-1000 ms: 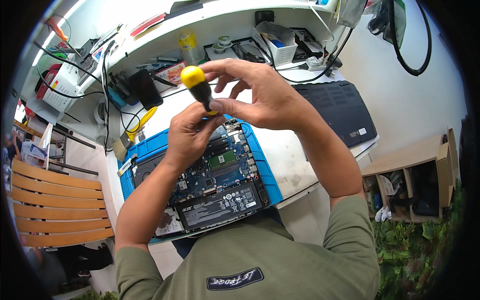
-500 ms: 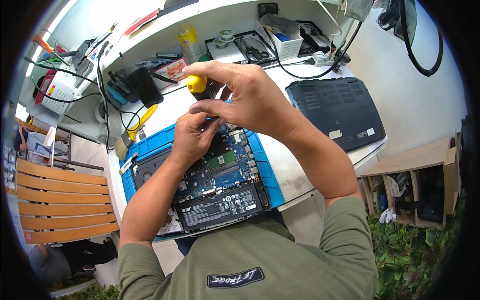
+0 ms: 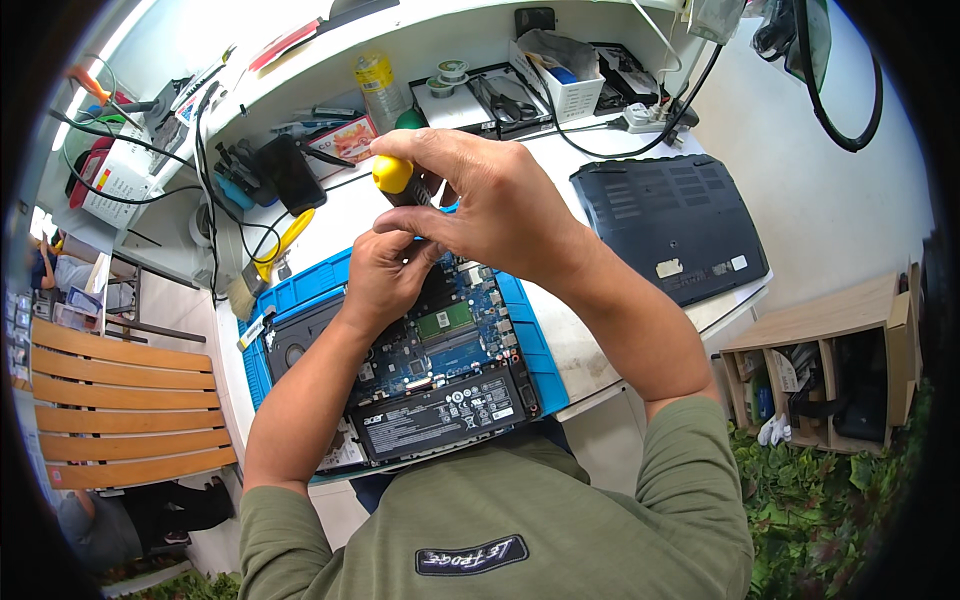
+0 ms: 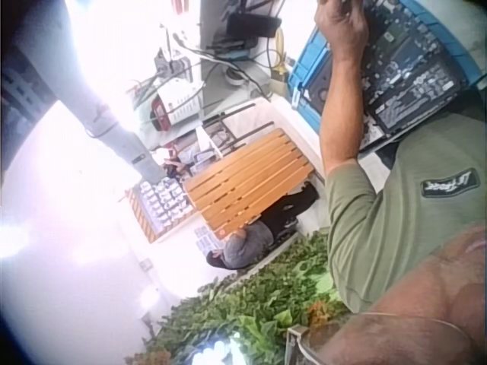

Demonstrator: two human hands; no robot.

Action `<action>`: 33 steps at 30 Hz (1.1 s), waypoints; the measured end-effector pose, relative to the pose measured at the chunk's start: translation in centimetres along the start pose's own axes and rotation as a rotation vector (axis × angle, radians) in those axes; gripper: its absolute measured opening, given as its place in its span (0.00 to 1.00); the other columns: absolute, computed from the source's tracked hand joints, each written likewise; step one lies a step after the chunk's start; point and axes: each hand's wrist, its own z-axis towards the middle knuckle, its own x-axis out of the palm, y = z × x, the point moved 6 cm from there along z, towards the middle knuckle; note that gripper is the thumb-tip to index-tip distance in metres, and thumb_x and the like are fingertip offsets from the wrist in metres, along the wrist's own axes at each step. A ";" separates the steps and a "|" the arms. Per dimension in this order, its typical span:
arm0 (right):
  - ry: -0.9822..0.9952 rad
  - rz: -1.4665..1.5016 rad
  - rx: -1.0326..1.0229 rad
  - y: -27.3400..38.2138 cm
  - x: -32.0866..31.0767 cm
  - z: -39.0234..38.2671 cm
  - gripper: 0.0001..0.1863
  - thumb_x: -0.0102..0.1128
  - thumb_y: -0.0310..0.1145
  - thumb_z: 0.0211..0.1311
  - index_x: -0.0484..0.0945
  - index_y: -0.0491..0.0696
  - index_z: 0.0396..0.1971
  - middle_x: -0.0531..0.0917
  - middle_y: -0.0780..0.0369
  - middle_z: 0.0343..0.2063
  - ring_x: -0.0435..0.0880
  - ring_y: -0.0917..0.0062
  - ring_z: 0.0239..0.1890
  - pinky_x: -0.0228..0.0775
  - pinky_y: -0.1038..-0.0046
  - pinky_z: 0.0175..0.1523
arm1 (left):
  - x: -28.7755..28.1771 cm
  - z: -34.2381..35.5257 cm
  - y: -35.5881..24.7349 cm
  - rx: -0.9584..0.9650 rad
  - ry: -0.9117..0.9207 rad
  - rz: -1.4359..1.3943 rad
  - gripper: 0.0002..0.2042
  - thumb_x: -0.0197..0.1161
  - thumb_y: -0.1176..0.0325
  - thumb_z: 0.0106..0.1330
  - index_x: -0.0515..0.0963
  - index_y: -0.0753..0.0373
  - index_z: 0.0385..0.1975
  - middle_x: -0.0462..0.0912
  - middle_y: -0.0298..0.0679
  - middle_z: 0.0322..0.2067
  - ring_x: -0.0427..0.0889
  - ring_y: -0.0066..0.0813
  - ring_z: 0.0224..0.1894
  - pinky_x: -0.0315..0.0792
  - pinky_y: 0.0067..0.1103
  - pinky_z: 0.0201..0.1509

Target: The person works on the internal components of a laptop using a screwdriver and a brush.

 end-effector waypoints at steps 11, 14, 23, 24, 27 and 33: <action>-0.044 -0.056 -0.019 0.3 0.0 -0.6 0.32 0.85 0.39 0.57 0.83 0.42 0.59 0.91 0.50 0.48 0.93 0.57 0.46 0.88 0.64 0.53 | 0.0 0.3 -0.8 0.083 0.028 0.003 0.07 0.76 0.75 0.66 0.88 0.65 0.41 0.92 0.45 0.39 0.90 0.46 0.41 0.81 0.33 0.48; -0.034 -0.100 0.028 0.9 -0.1 -0.9 0.31 0.85 0.41 0.57 0.84 0.43 0.58 0.91 0.51 0.45 0.94 0.59 0.42 0.88 0.65 0.49 | 0.0 0.1 -0.5 0.095 0.075 0.022 0.07 0.75 0.76 0.66 0.88 0.65 0.42 0.92 0.45 0.40 0.91 0.46 0.43 0.81 0.34 0.49; 0.082 0.295 0.109 -1.3 -0.3 -1.1 0.30 0.85 0.37 0.59 0.86 0.48 0.62 0.92 0.57 0.43 0.93 0.70 0.39 0.88 0.70 0.47 | 0.0 -0.1 -1.4 0.101 0.010 0.085 0.08 0.78 0.77 0.64 0.88 0.64 0.40 0.92 0.45 0.37 0.92 0.44 0.39 0.83 0.31 0.45; 0.148 0.387 0.153 -1.5 -0.3 -1.1 0.31 0.86 0.36 0.59 0.86 0.49 0.64 0.92 0.59 0.41 0.93 0.74 0.40 0.89 0.71 0.49 | 0.3 0.0 -1.6 0.079 0.000 0.081 0.08 0.78 0.76 0.64 0.88 0.64 0.40 0.92 0.45 0.37 0.93 0.43 0.39 0.83 0.31 0.45; 0.086 0.233 0.141 -0.5 -0.9 -0.3 0.29 0.83 0.34 0.63 0.86 0.49 0.65 0.92 0.58 0.43 0.93 0.75 0.42 0.88 0.70 0.53 | 0.3 0.2 -2.2 0.031 -0.028 0.089 0.09 0.79 0.76 0.64 0.88 0.65 0.41 0.93 0.44 0.37 0.94 0.39 0.40 0.84 0.29 0.46; 0.183 0.383 0.159 -0.9 0.7 -0.3 0.28 0.76 0.31 0.69 0.81 0.47 0.68 0.89 0.56 0.46 0.88 0.75 0.52 0.84 0.67 0.60 | 0.6 0.1 -0.7 -0.055 0.012 0.003 0.09 0.79 0.75 0.65 0.88 0.66 0.42 0.94 0.43 0.38 0.94 0.34 0.40 0.85 0.27 0.48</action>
